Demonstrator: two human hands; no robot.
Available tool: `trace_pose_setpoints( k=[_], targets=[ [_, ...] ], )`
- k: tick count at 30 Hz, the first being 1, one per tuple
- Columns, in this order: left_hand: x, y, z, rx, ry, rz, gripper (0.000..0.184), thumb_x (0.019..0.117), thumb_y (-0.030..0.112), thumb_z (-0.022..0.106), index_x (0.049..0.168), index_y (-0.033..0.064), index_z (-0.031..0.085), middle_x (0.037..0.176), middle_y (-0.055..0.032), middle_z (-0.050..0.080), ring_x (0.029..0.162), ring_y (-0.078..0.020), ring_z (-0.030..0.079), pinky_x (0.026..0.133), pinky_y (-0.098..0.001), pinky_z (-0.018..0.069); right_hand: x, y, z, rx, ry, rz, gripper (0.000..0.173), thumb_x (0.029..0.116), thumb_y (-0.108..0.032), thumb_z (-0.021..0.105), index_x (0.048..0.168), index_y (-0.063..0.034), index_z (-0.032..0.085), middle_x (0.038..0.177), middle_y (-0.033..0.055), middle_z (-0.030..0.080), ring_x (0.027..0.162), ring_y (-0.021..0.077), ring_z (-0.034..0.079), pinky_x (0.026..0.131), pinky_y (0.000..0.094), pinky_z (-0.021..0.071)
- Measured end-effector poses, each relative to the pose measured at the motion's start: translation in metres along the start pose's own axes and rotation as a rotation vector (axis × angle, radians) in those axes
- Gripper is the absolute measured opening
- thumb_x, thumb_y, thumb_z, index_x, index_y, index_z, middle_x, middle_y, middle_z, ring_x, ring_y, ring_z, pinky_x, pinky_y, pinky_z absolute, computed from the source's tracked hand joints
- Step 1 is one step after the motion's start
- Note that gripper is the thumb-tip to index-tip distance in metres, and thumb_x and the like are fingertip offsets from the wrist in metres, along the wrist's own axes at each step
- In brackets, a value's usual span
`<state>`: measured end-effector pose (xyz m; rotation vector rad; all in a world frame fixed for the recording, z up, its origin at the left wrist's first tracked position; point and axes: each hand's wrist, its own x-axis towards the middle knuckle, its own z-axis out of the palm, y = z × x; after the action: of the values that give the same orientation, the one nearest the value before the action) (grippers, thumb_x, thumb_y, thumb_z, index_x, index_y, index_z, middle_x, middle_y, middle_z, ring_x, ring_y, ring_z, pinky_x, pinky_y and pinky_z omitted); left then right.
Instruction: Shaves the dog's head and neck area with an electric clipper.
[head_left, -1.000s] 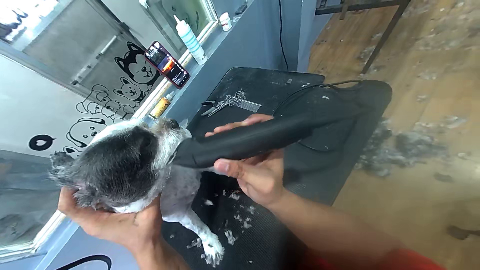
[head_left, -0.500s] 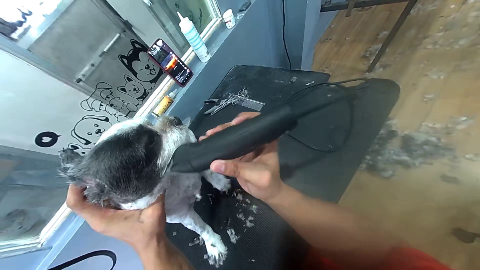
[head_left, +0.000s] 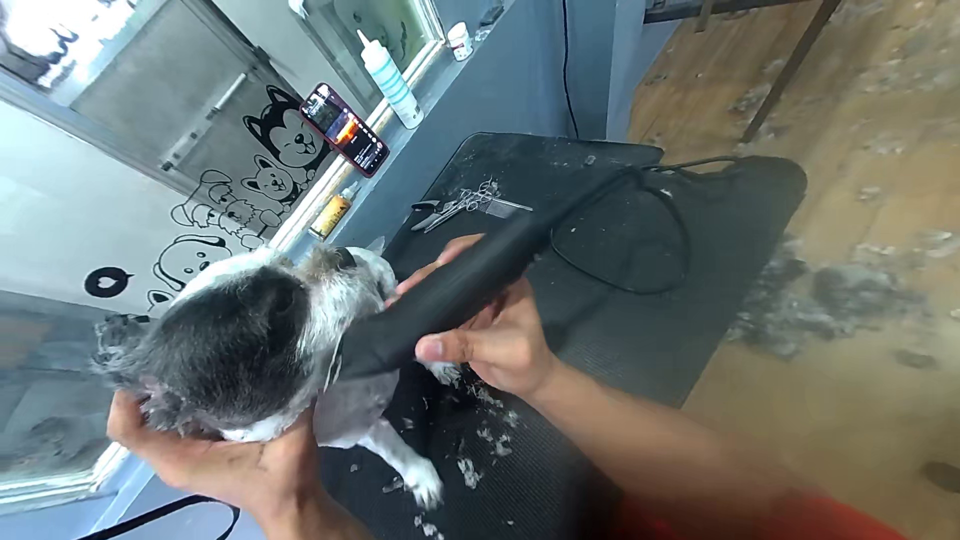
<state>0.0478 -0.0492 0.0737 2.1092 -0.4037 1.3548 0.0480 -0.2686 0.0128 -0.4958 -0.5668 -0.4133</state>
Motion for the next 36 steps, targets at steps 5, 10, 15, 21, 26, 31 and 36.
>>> trace_pose_setpoints(
  k=[5, 10, 15, 21, 26, 31, 36],
  targets=[
    [0.004, -0.006, -0.014, 0.004, 0.019, 0.018, 0.121, 0.0674, 0.043, 0.087, 0.146, -0.0206, 0.022, 0.142, -0.0328, 0.047, 0.136, -0.0247, 0.051, 0.115, -0.0342, 0.0422, 0.0, -0.013, 0.016, 0.0, -0.021, -0.07, 0.062, 0.0703, 0.013, 0.082, 0.121, -0.0045, 0.052, 0.109, 0.0195, 0.069, 0.103, 0.0334, 0.072, 0.087, 0.0498, 0.0625],
    [-0.002, -0.03, -0.035, -0.104, 0.044, 0.032, 0.129, 0.0678, 0.054, 0.087, 0.147, -0.0203, 0.017, 0.144, -0.0276, 0.048, 0.137, -0.0184, 0.049, 0.116, -0.0335, 0.0415, -0.006, -0.01, 0.002, 0.056, -0.279, 0.28, 0.061, 0.0729, 0.006, 0.085, 0.124, -0.0075, 0.054, 0.108, 0.0199, 0.071, 0.101, 0.0362, 0.073, 0.088, 0.0534, 0.0627],
    [-0.026, -0.075, -0.065, -0.382, 0.138, -0.12, 0.136, 0.0665, 0.05, 0.092, 0.154, -0.011, 0.007, 0.15, -0.0205, 0.045, 0.139, -0.021, 0.049, 0.116, -0.0428, 0.0428, -0.01, 0.01, -0.007, 0.101, -0.373, 0.478, 0.059, 0.0738, -0.001, 0.087, 0.123, -0.0072, 0.055, 0.107, 0.0197, 0.071, 0.099, 0.036, 0.073, 0.088, 0.0529, 0.0622],
    [-0.04, -0.095, -0.085, -0.796, 0.182, -0.464, 0.076, 0.0623, 0.039, 0.096, 0.123, 0.0189, 0.055, 0.103, 0.0056, 0.074, 0.097, -0.0068, 0.071, 0.082, -0.0331, 0.0622, -0.003, 0.033, -0.005, 0.128, -0.509, 0.63, 0.057, 0.0723, -0.009, 0.09, 0.119, -0.0042, 0.058, 0.105, 0.0184, 0.072, 0.098, 0.0334, 0.074, 0.09, 0.0513, 0.0621],
    [-0.031, -0.096, -0.088, -1.082, -0.055, -0.46, 0.033, 0.0787, 0.039, 0.083, 0.108, 0.0248, 0.077, 0.102, 0.0054, 0.078, 0.098, -0.0052, 0.073, 0.085, -0.0273, 0.0612, 0.008, 0.054, 0.006, 0.138, -0.647, 0.743, 0.055, 0.07, -0.009, 0.089, 0.117, -0.0015, 0.061, 0.105, 0.0149, 0.073, 0.096, 0.0265, 0.073, 0.087, 0.0434, 0.0621],
    [-0.019, -0.05, -0.077, -0.952, 0.088, -0.547, 0.036, 0.0795, 0.03, 0.083, 0.101, 0.0056, 0.067, 0.091, 0.0022, 0.076, 0.091, -0.0058, 0.072, 0.084, -0.025, 0.059, 0.028, 0.068, 0.008, 0.269, -0.558, 0.711, 0.061, 0.0756, -0.02, 0.088, 0.125, -0.0067, 0.056, 0.105, 0.0134, 0.074, 0.096, 0.0263, 0.074, 0.085, 0.0432, 0.0627],
    [-0.007, -0.035, -0.065, -1.035, 0.094, -0.555, 0.03, 0.082, 0.026, 0.08, 0.098, 0.0014, 0.072, 0.095, 0.0004, 0.076, 0.094, -0.0017, 0.071, 0.087, -0.0162, 0.0547, 0.044, 0.066, 0.025, 0.186, -0.333, 0.595, 0.068, 0.0782, 0.003, 0.079, 0.135, -0.0054, 0.043, 0.106, 0.0125, 0.072, 0.095, 0.022, 0.073, 0.082, 0.0367, 0.0624]
  ],
)
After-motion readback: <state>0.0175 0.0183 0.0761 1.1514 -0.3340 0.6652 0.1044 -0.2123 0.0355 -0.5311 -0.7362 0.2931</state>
